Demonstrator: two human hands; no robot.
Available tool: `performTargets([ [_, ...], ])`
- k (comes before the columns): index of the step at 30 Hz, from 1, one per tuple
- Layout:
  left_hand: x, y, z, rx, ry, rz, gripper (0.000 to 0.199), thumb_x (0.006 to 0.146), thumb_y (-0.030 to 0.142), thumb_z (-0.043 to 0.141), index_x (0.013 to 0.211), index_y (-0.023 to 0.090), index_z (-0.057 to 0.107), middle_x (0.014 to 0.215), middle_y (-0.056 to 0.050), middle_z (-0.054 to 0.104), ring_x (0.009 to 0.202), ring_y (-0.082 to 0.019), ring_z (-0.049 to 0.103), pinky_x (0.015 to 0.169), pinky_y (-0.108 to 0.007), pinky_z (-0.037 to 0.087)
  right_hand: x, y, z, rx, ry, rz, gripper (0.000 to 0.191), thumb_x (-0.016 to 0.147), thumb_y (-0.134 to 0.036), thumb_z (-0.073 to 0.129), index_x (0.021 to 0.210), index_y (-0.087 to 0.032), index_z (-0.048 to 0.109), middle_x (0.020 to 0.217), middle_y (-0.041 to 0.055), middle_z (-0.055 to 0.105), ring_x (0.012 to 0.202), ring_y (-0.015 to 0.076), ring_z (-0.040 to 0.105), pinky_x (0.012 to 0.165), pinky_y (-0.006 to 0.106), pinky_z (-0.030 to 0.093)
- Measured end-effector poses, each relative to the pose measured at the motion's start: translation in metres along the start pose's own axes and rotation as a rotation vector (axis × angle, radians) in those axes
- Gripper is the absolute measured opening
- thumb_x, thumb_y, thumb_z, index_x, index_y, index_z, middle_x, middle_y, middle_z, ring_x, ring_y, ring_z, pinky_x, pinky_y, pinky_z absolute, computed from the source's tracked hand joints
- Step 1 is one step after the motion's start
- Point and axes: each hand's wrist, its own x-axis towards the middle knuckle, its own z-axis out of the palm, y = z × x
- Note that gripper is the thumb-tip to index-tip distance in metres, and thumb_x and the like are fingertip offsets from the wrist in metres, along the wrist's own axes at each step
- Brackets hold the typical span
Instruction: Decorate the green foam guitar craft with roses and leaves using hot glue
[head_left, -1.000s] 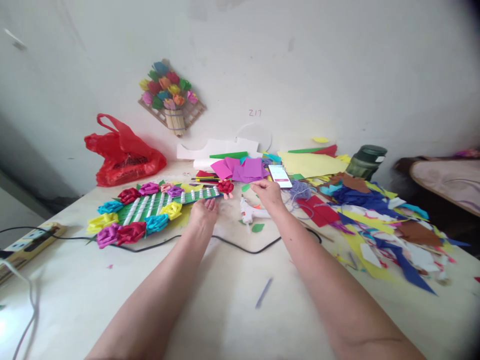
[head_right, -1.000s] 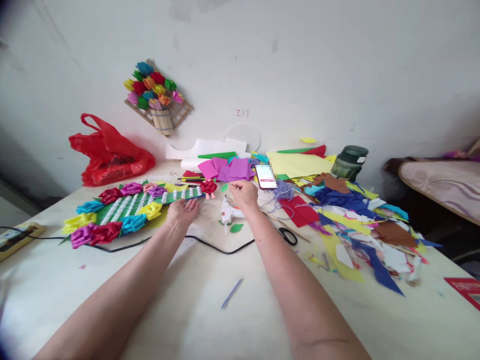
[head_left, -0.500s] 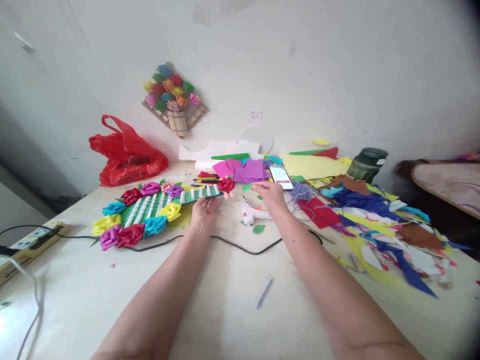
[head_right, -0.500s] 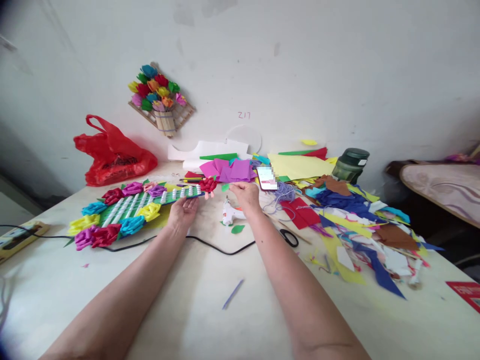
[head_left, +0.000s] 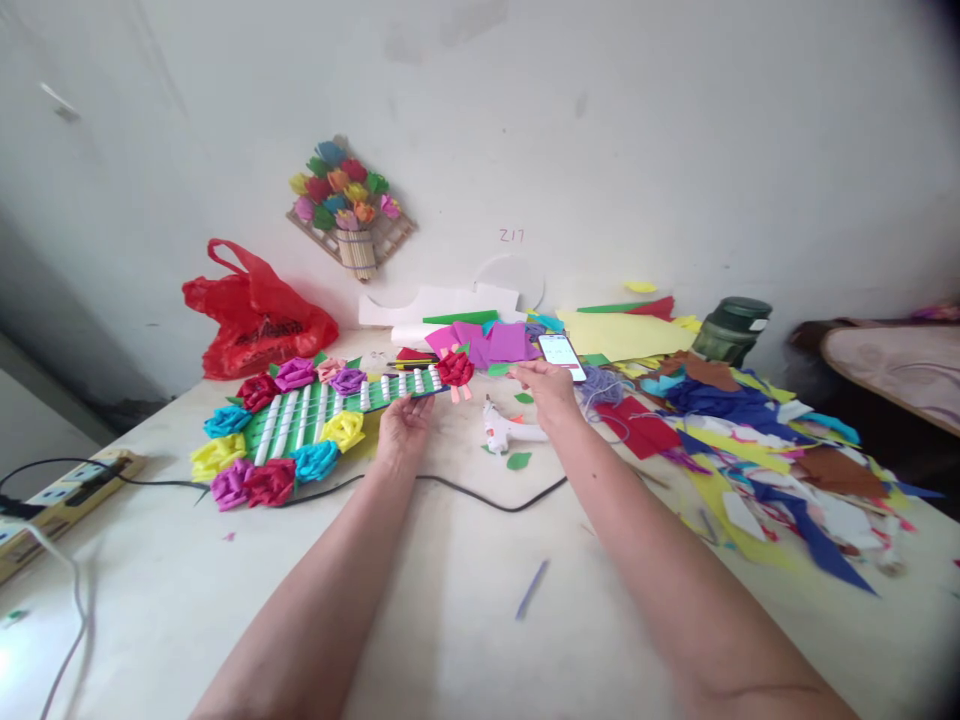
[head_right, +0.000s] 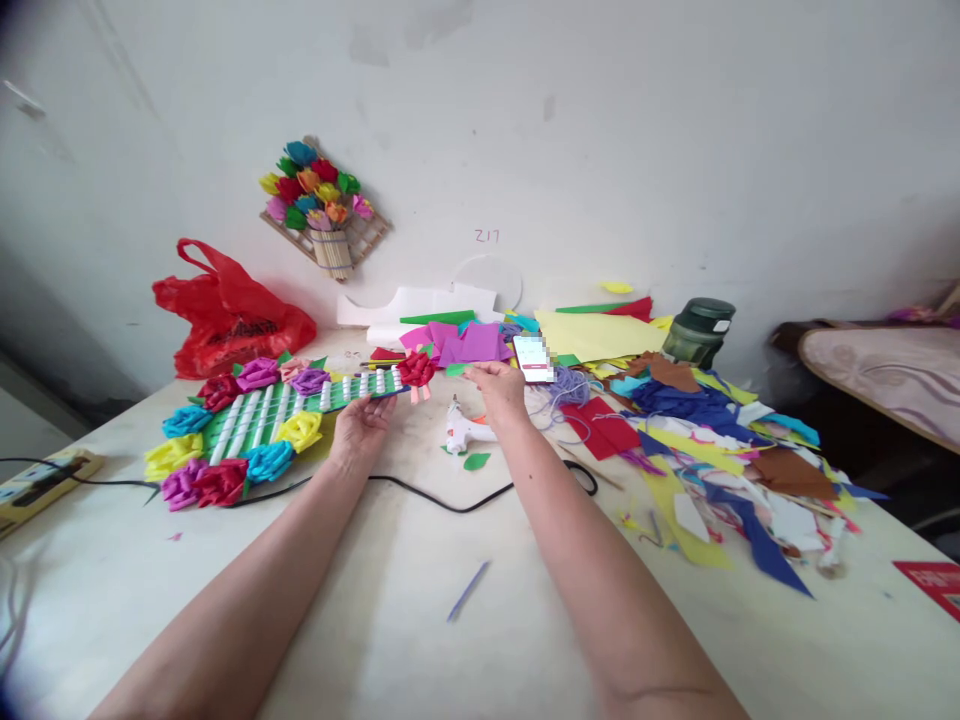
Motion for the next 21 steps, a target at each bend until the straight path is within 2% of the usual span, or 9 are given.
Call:
performTargets([
  [4,-0.003,0.003,0.006,0.017,-0.020,0.040,0.019,0.070,-0.001,0.044,0.076,0.014,0.054,0.064,-0.002,0.061,0.069,-0.014,0.064,0.076,-0.031,0.053,0.014,-0.006,-0.001,-0.002,-0.026,0.002,0.006,0.049,-0.013,0.067,0.051,-0.015,0.061,0.049,-0.0021,0.061,0.046,0.0071,0.047,0.052,0.022,0.037],
  [8,-0.006,0.007,0.014,0.069,0.024,0.052,0.018,0.069,0.000,0.042,0.071,0.015,0.051,0.059,-0.001,0.058,0.062,-0.013,0.062,0.072,-0.031,0.053,0.022,-0.009,-0.001,0.018,-0.025,0.020,0.006,0.050,-0.011,0.066,0.050,-0.014,0.061,0.047,-0.0018,0.060,0.046,0.0073,0.048,0.051,0.021,0.037],
  [12,-0.008,0.010,0.020,0.114,0.080,0.024,0.015,0.069,0.002,0.041,0.069,0.015,0.048,0.062,-0.002,0.059,0.061,-0.014,0.062,0.068,-0.030,0.053,0.020,-0.005,0.000,0.077,-0.067,0.097,0.005,0.053,-0.012,0.066,0.052,-0.013,0.061,0.048,0.0005,0.062,0.047,0.0072,0.050,0.050,0.019,0.038],
  [17,-0.006,0.012,0.022,0.143,0.119,0.001,0.016,0.068,0.002,0.041,0.072,0.015,0.049,0.068,-0.003,0.060,0.065,-0.015,0.063,0.067,-0.030,0.053,0.013,-0.006,0.000,0.053,-0.106,0.223,0.009,0.058,-0.010,0.064,0.052,-0.013,0.058,0.050,0.0014,0.063,0.036,0.0033,0.037,0.040,0.018,0.034],
  [21,-0.008,0.014,0.025,0.171,0.138,-0.027,0.016,0.069,0.004,0.041,0.075,0.016,0.051,0.070,-0.006,0.061,0.071,-0.017,0.064,0.068,-0.030,0.053,0.008,-0.010,0.001,0.041,-0.137,0.275,0.014,0.061,-0.008,0.062,0.050,-0.013,0.055,0.048,0.0030,0.062,0.036,0.0040,0.037,0.036,0.017,0.031],
])
